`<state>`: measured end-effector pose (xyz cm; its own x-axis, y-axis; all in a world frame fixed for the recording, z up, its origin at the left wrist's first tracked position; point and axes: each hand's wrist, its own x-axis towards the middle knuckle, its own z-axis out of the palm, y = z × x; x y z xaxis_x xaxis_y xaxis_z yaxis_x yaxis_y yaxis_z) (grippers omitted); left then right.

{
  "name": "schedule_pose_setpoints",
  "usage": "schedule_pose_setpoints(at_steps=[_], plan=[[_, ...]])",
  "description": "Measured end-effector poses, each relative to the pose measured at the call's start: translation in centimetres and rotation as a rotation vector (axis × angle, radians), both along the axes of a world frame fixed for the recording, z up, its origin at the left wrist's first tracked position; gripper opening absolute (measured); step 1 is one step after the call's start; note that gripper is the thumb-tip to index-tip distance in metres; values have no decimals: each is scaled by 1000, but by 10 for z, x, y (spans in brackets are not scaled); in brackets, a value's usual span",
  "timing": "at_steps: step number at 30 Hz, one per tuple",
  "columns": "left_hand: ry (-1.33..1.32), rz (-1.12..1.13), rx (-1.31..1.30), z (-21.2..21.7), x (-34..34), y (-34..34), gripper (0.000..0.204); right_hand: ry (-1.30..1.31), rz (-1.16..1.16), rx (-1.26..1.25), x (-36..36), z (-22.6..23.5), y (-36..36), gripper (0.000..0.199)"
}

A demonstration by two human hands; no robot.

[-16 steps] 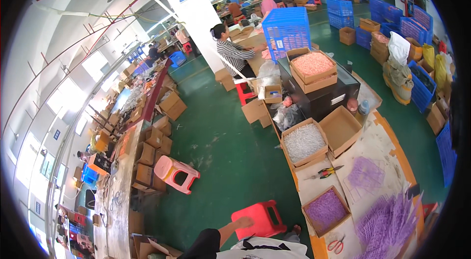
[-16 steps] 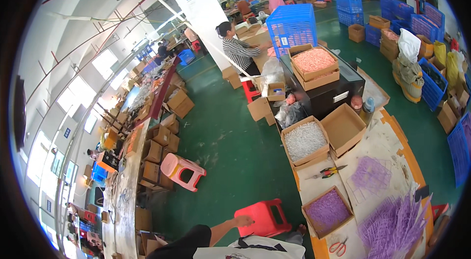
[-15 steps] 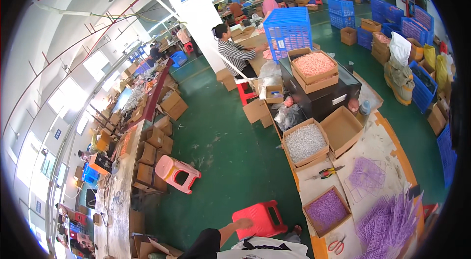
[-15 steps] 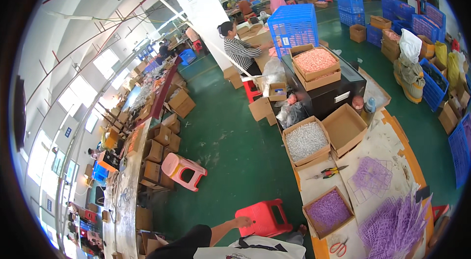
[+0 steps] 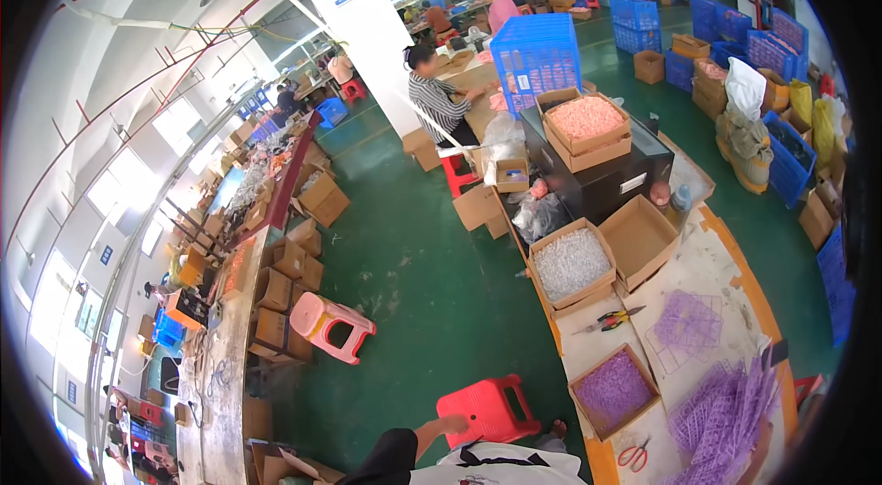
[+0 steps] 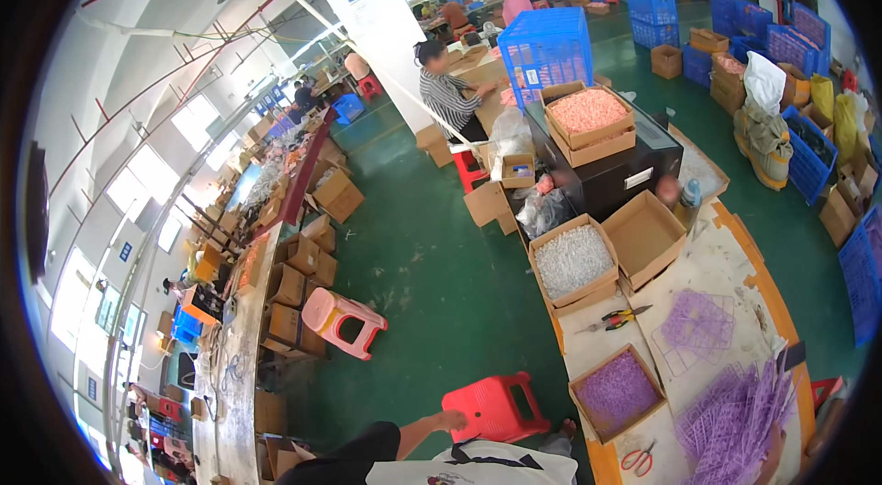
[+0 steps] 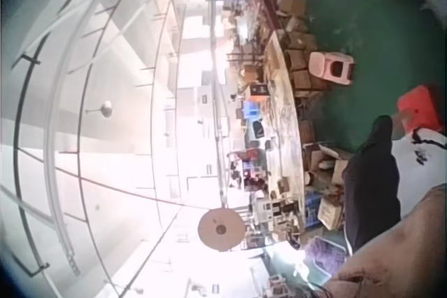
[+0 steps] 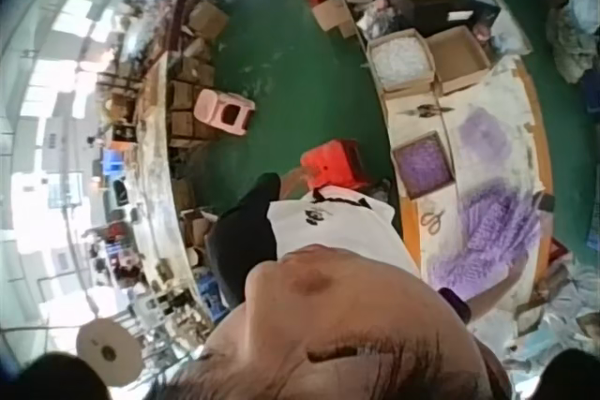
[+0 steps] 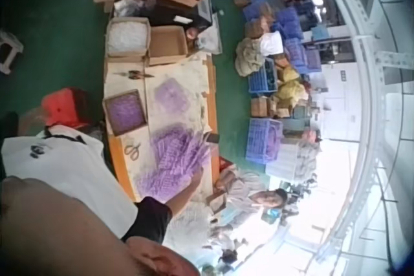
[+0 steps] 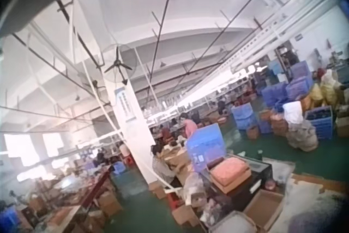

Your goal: Plucking small plastic components from a grid-like frame and placing them into a collection box.

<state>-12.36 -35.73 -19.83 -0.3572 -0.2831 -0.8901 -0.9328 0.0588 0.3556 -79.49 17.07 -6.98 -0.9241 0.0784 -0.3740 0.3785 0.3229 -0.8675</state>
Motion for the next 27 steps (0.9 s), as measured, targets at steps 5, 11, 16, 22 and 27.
schedule_pose_setpoints(at_steps=[5, 11, 16, 22, 27], plan=[[68, -17, -68, 7, -29, -8, 34, 37, -1, 6, 4, -3, 4, 77], [137, -262, -114, 8, -29, -2, 32, 106, -8, 2, 4, -4, 14, 77], [303, -296, -103, 10, -16, -2, 25, 207, -14, 9, 6, 1, 26, 76], [58, -182, 36, -2, -14, -2, 26, 670, 167, 86, 19, 45, 5, 76], [539, -317, -340, 8, -31, 0, 29, 1117, 557, 544, 95, 165, -129, 75]])
